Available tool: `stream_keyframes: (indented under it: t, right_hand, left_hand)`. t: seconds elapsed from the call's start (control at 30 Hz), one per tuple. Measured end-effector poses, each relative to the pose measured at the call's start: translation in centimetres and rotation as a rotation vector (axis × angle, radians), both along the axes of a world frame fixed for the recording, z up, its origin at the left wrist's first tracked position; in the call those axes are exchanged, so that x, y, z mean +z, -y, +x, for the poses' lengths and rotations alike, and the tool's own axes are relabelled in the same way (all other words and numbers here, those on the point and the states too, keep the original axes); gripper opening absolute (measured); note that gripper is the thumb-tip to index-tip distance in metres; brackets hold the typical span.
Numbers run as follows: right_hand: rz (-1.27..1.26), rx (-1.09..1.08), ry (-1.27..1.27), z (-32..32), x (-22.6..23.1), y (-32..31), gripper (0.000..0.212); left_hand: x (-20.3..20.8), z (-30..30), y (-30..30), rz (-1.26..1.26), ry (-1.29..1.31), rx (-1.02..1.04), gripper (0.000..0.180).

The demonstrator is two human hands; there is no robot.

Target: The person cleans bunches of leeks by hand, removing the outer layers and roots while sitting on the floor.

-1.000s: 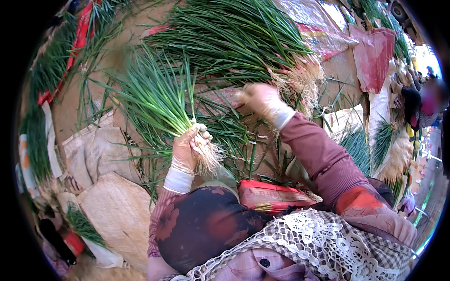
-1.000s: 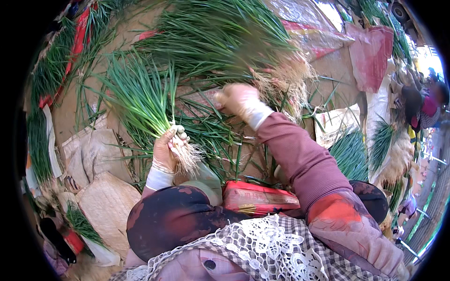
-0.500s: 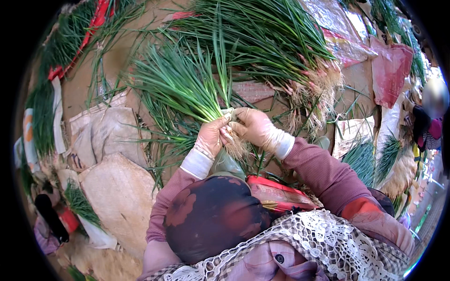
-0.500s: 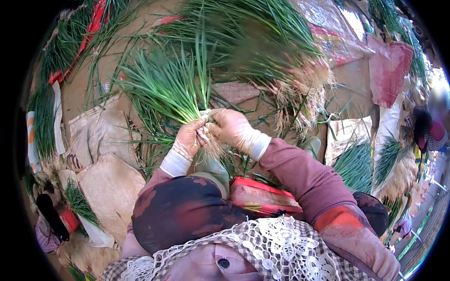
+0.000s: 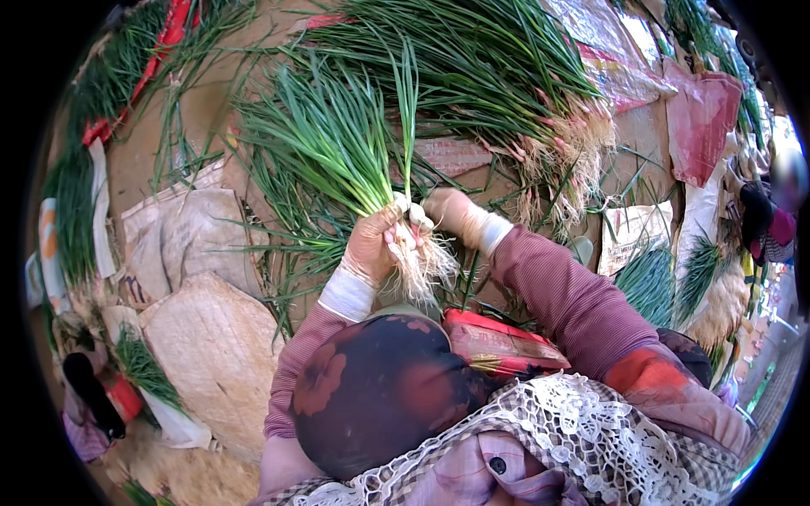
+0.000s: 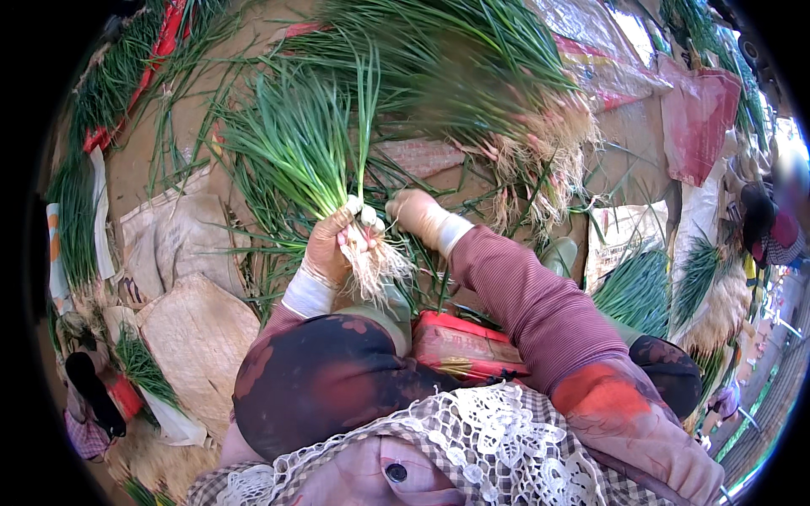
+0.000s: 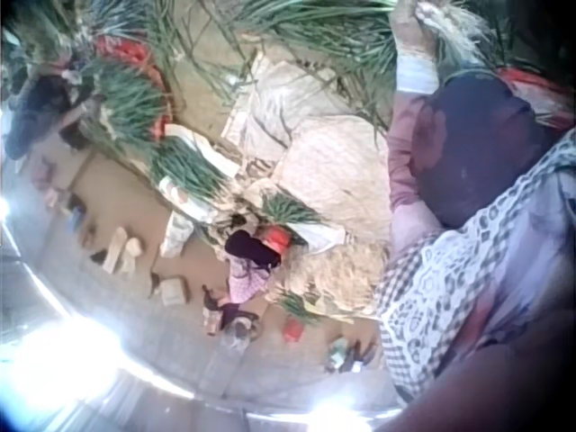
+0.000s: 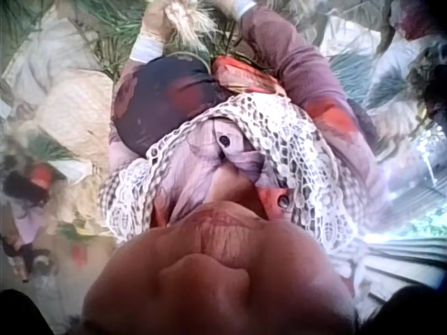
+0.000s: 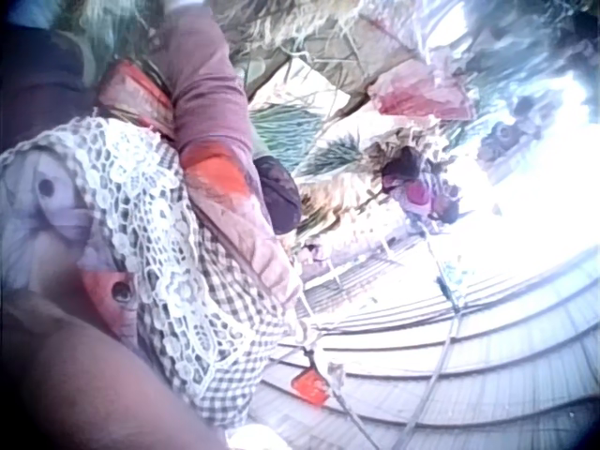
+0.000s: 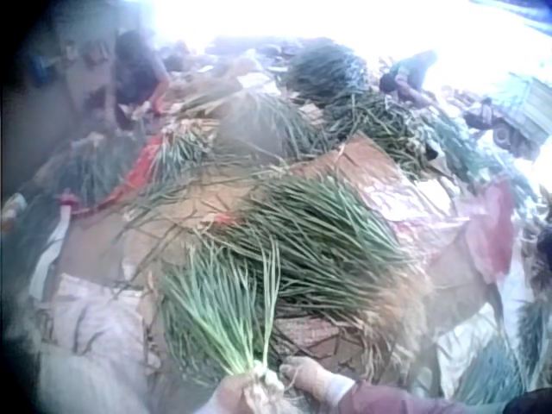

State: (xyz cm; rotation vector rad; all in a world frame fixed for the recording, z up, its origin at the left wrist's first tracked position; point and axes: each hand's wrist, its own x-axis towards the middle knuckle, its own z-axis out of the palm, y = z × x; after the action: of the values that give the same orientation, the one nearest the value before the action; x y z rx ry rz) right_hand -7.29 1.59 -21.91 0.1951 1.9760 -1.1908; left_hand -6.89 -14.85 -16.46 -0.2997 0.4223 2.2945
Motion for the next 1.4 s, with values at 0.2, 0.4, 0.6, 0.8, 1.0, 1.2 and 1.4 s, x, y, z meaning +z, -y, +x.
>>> stream_keyframes:
  t: [0.2, 0.4, 0.6, 0.8, 1.0, 1.2, 1.4]
  right_hand:
    - [-1.275, -0.709, 0.430, -3.6, 4.8, 2.2, 0.025]
    - [0.082, -0.159, -0.422, -2.6, 5.3, 2.6, 0.027]
    - [0.492, 0.679, -0.079, -0.2, 5.2, -1.4, 0.035]
    - [0.916, -0.058, -0.579, -5.7, 8.1, -11.6, 0.023]
    - [1.211, 0.237, -0.836, -4.7, 7.6, -15.9, 0.023]
    - [0.337, -0.224, -0.485, 0.7, 8.5, -5.6, 0.019]
    - [0.078, -0.039, -0.478, 2.4, 6.4, 0.2, 0.030]
  left_hand:
    - [-0.1, 0.3, 0.5, -0.037, 0.057, -0.104, 0.018]
    - [1.7, -0.3, -0.5, -0.211, -0.104, -0.058, 0.021]
    - [2.0, -0.8, 0.6, -0.226, -0.025, 0.105, 0.013]
    - [-0.1, 0.7, 0.5, -0.120, -0.079, -0.036, 0.020]
    - [0.5, -0.5, 0.1, -0.143, -0.033, 0.078, 0.031]
    - [-0.2, 1.0, -0.1, -0.327, 0.219, -0.082, 0.017]
    - [-3.6, 1.9, 2.1, -0.328, 0.048, -0.090, 0.023]
